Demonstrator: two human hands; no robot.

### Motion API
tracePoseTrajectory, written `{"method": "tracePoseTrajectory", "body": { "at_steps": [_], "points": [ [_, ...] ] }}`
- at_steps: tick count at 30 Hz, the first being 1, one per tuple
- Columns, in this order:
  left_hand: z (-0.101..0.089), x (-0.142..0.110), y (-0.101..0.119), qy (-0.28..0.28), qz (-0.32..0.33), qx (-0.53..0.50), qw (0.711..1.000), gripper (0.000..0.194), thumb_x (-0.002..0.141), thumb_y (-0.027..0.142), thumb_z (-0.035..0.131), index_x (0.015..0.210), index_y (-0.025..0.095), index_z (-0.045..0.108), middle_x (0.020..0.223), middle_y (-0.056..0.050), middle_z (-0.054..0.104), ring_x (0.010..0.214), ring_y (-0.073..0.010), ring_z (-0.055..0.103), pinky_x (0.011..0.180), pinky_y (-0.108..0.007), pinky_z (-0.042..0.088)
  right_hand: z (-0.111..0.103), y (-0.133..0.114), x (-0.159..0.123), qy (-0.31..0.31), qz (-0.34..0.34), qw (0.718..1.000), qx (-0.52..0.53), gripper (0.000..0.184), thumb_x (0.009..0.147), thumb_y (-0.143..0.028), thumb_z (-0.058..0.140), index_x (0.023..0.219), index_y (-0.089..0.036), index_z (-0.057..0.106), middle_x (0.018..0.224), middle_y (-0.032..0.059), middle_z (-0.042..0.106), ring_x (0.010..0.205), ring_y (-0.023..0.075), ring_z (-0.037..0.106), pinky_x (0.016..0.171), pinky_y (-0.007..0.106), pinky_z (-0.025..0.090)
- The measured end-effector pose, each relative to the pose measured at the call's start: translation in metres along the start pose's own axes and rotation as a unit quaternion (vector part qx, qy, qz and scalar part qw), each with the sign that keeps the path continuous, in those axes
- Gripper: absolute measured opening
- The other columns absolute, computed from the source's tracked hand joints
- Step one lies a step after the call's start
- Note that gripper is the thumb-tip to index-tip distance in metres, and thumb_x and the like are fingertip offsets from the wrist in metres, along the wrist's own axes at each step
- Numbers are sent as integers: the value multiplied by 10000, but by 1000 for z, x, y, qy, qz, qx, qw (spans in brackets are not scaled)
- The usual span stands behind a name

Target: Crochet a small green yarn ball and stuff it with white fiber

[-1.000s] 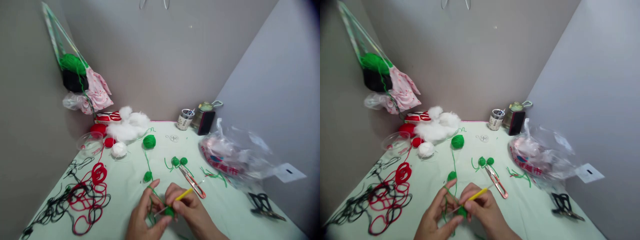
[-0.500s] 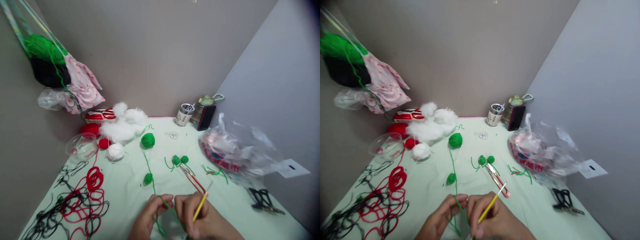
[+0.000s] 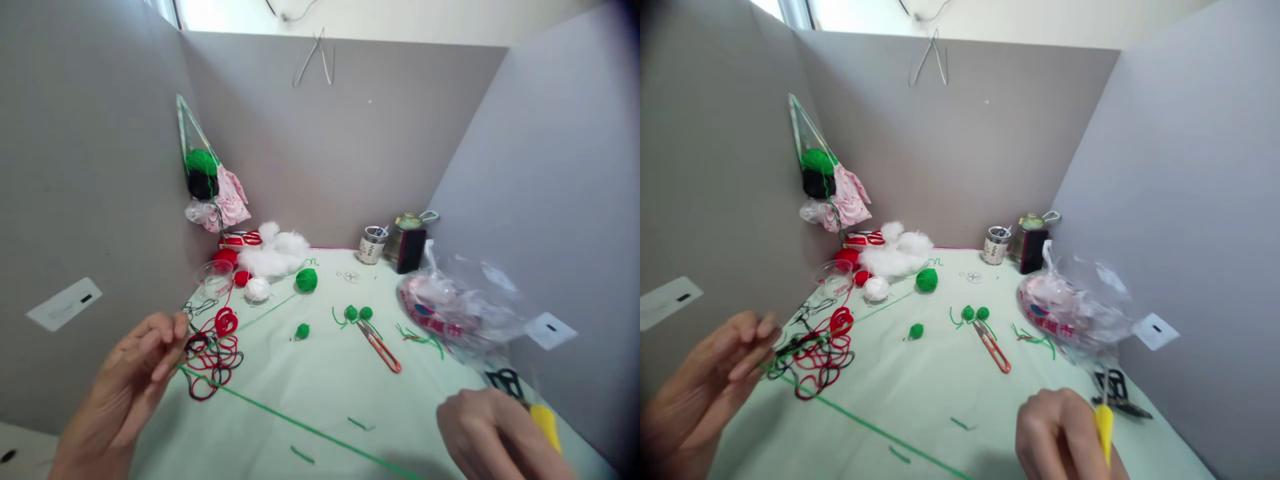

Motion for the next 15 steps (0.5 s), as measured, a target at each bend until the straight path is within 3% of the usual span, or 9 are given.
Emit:
{"method": "tracePoseTrajectory", "body": {
  "at_steps": [2,4,6,7,8,10,11,13,15],
  "points": [
    [-9,-2,5,35,19,169,985,285,812,464,832,808,205,714,844,28,652,575,-64,466,496,-148,405,13,-13,-3,-16,-8,996,90,657,817,-616,797,358,-234,523,405,-29,375,365,61,351,408,220,318],
    [-5,-7,10,69,73,333,938,285,783,486,832,848,219,753,899,-10,703,810,-182,621,715,-256,534,22,-11,-5,63,58,994,73,458,783,-462,880,462,-224,656,519,-9,451,466,76,395,462,236,316],
    [17,-20,10,68,149,432,887,366,714,494,872,973,249,788,1183,-68,721,1236,-349,580,1086,-471,469,30,-8,-6,153,76,985,31,230,767,-408,896,661,-233,792,610,7,513,556,98,450,505,238,323],
    [32,-30,5,45,170,435,883,395,718,515,864,1014,263,790,1293,-84,693,1356,-388,508,1183,-542,374,36,-3,-6,175,88,980,25,199,768,-396,895,709,-227,807,639,8,523,569,97,460,500,228,314],
    [47,-40,-7,2,148,408,901,391,770,536,828,1069,288,786,1377,-82,662,1393,-380,493,1217,-561,332,42,2,-7,198,102,975,23,192,776,-389,891,740,-218,811,682,8,539,566,85,460,487,214,305],
    [86,-66,-38,-154,42,242,957,479,816,650,748,1145,303,779,1468,-104,619,1391,-392,521,1132,-548,459,54,13,-7,231,105,967,27,196,782,-376,890,753,-202,803,712,2,545,566,70,469,481,195,310],
    [107,-82,-49,-223,-7,139,965,621,763,749,733,1197,306,770,1538,-118,565,1395,-426,518,1063,-556,519,60,16,-7,237,95,966,44,198,782,-381,890,763,-204,804,711,-4,541,553,63,466,467,187,306],
    [142,-107,-65,-298,-106,-2,949,806,709,814,733,1366,349,692,1652,-102,452,1460,-452,456,1061,-578,525,74,22,-6,224,76,968,85,175,790,-379,884,791,-220,812,718,-11,544,527,51,459,443,173,301],
    [166,-116,-64,-309,-124,-88,939,757,777,783,701,1400,353,670,1676,-79,430,1525,-423,387,1142,-586,461,87,23,-5,197,55,972,120,126,804,-357,876,829,-243,827,732,-14,556,495,36,443,419,162,303]
  ]
}}
Point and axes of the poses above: each hand's wrist, its own x-axis towards the middle knuckle, its own z-axis out of the palm, y = z × x, the point moved 6 cm from there along x, towards the middle knuckle
